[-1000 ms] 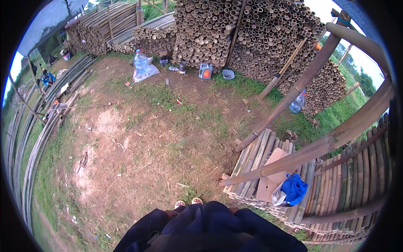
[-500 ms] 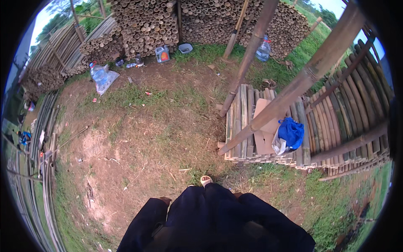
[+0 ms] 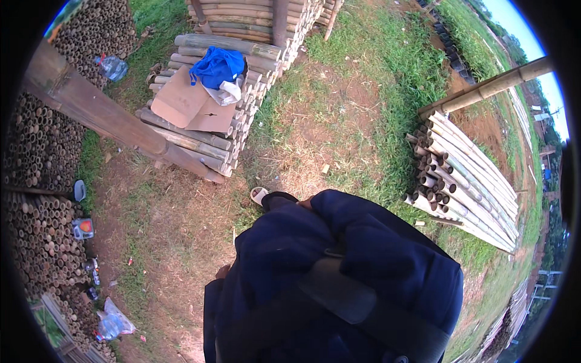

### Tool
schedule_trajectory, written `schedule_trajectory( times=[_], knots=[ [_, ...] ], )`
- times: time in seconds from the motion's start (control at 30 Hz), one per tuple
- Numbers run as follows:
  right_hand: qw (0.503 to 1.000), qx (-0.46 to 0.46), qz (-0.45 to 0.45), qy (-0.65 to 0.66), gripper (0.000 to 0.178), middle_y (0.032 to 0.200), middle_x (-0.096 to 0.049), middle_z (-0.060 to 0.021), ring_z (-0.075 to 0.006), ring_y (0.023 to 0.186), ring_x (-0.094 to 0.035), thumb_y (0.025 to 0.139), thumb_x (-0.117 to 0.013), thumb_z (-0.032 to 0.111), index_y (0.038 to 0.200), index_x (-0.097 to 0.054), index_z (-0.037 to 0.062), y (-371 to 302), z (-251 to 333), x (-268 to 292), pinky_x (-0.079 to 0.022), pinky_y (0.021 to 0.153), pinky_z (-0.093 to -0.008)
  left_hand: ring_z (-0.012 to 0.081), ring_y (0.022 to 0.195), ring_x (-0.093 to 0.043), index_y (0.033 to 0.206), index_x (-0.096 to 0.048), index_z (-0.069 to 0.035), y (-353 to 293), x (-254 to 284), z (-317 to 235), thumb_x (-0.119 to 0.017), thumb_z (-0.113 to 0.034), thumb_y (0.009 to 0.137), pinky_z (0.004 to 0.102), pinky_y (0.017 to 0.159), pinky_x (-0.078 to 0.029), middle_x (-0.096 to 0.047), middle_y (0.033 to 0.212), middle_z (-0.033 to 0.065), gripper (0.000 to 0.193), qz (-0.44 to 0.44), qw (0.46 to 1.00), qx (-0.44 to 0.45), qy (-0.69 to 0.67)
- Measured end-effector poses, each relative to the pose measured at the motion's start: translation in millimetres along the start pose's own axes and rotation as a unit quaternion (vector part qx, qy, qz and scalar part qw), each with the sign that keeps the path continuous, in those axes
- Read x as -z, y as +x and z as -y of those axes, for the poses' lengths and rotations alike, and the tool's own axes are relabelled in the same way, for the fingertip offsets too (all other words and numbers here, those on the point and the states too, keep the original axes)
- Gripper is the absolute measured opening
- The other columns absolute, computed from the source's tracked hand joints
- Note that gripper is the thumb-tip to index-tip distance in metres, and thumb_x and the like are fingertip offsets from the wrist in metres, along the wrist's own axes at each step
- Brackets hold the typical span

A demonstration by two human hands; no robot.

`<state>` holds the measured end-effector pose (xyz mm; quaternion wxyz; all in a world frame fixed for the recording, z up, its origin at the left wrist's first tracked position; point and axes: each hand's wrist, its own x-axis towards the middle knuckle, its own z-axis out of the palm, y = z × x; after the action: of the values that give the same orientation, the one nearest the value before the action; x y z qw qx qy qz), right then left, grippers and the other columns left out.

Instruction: The person selects bamboo poles from a pile, carries them to a work area, and uses a hand saw to cut a pole into shorter sections. The person handles the bamboo by hand and uses a saw to perform the cutting.

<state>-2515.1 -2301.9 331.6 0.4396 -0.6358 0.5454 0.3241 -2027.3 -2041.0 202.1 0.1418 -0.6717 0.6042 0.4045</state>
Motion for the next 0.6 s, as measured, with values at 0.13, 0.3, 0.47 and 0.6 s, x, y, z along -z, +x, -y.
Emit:
schedule_trajectory(
  times=[0.13, 0.3, 0.47, 0.6],
  knots=[
    [0.999, -0.004, -0.015, 0.03, 0.072, 0.133, -0.064, -0.0181, -0.035, 0.124, -0.06, 0.094, -0.04, 0.068, 0.137, -0.062, 0.0137, -9, 2, -5, -0.043, 0.109, -0.0399, 0.031, 0.108, -0.067, 0.11, -0.069, -0.009, 27, 17, -2, -0.062, -0.031, 0.093, 0.0436, 0.085, -0.054, -0.07, 0.112, 0.0148, 0.029, 0.009, 1.0, -0.028, 0.004],
    [0.997, -0.018, -0.02, 0.074, 0.075, 0.133, -0.063, -0.019, -0.0353, 0.125, -0.059, 0.092, -0.044, 0.069, 0.137, -0.061, 0.0114, -27, -5, -18, -0.043, 0.109, -0.0402, 0.0312, 0.107, -0.067, 0.111, -0.069, -0.009, 47, 23, -9, -0.062, -0.031, 0.093, 0.0436, 0.085, -0.054, -0.07, 0.112, 0.0149, 0.029, 0.021, 0.998, -0.054, 0.009],
    [0.998, -0.015, -0.002, 0.065, 0.079, 0.134, -0.063, -0.0198, -0.0357, 0.126, -0.059, 0.089, -0.047, 0.071, 0.137, -0.06, 0.0091, -23, 0, -11, -0.043, 0.109, -0.0405, 0.0315, 0.107, -0.067, 0.111, -0.069, -0.01, 40, 21, -15, -0.062, -0.031, 0.093, 0.0436, 0.085, -0.054, -0.07, 0.112, 0.015, 0.029, 0.008, 0.999, -0.049, -0.018],
    [0.999, -0.026, 0.004, 0.019, 0.082, 0.135, -0.062, -0.0205, -0.036, 0.126, -0.059, 0.087, -0.05, 0.072, 0.138, -0.06, 0.0073, -30, 2, 29, -0.043, 0.11, -0.0407, 0.0317, 0.107, -0.067, 0.111, -0.069, -0.01, 43, 5, -33, -0.062, -0.031, 0.094, 0.0436, 0.085, -0.054, -0.07, 0.112, 0.015, 0.029, -0.033, 0.996, -0.042, -0.072]
  ],
)
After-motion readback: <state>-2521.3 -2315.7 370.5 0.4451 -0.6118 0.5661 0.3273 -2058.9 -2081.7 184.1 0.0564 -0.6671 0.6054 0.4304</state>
